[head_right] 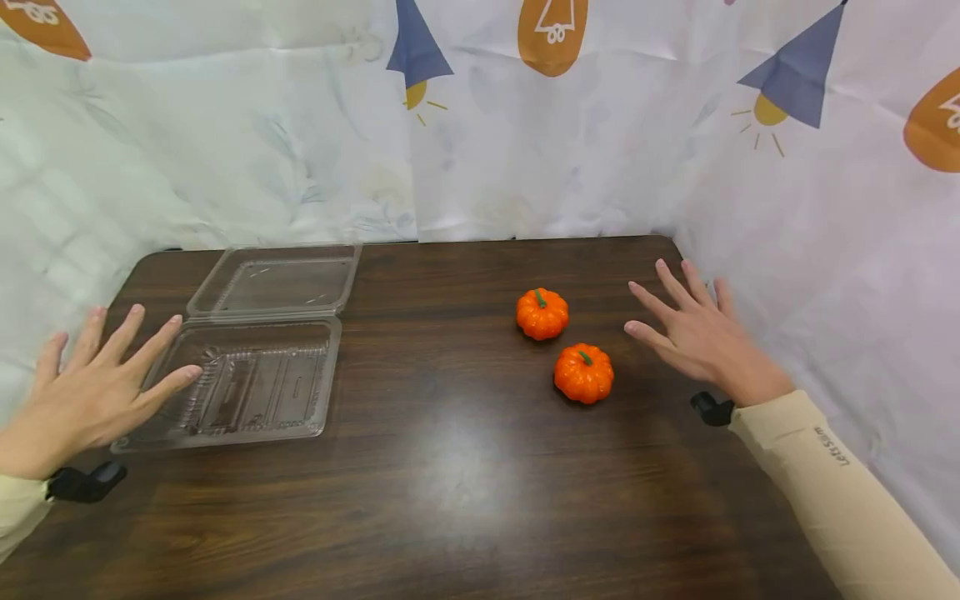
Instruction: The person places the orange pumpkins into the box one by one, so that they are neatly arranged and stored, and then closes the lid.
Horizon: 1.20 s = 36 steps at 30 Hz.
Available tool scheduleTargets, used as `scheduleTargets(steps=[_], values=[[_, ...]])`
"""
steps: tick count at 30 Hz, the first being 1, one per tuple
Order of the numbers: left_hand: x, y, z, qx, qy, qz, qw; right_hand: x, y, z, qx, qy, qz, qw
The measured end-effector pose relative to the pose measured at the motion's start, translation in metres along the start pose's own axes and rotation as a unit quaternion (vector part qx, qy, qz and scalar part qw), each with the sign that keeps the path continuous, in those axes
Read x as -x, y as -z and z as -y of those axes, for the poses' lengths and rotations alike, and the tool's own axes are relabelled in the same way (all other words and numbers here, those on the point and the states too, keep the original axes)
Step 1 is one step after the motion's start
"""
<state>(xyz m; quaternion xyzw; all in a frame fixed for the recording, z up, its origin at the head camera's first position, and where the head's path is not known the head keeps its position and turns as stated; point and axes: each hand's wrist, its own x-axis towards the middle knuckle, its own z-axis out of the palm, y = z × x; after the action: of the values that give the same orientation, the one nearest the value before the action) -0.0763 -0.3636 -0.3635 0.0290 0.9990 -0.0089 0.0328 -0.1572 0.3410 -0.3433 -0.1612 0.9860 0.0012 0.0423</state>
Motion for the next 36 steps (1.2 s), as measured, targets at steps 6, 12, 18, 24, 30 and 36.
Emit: scheduleTargets(steps=[6, 12, 18, 24, 30, 36], values=[[0.0, -0.006, 0.008, 0.004, -0.006, -0.01, 0.9999, -0.002, -0.005, 0.009, 0.0, 0.017, -0.009, 1.0], [-0.001, -0.01, 0.016, 0.009, -0.012, -0.023, 0.9996, -0.002, -0.012, 0.018, -0.014, 0.032, -0.021, 0.999], [-0.002, -0.014, 0.023, 0.029, -0.016, -0.029, 0.999, -0.003, -0.023, 0.025, -0.026, 0.062, -0.05, 0.997], [-0.003, -0.018, 0.031, 0.04, -0.026, -0.051, 0.9976, -0.002, -0.032, 0.033, -0.046, 0.09, -0.06, 0.993], [-0.004, -0.021, 0.034, 0.048, -0.025, -0.066, 0.9963, 0.001, -0.041, 0.042, -0.083, 0.108, -0.063, 0.989], [-0.003, -0.025, 0.033, 0.063, -0.022, -0.081, 0.9945, 0.007, -0.052, 0.046, -0.141, 0.112, -0.035, 0.983]])
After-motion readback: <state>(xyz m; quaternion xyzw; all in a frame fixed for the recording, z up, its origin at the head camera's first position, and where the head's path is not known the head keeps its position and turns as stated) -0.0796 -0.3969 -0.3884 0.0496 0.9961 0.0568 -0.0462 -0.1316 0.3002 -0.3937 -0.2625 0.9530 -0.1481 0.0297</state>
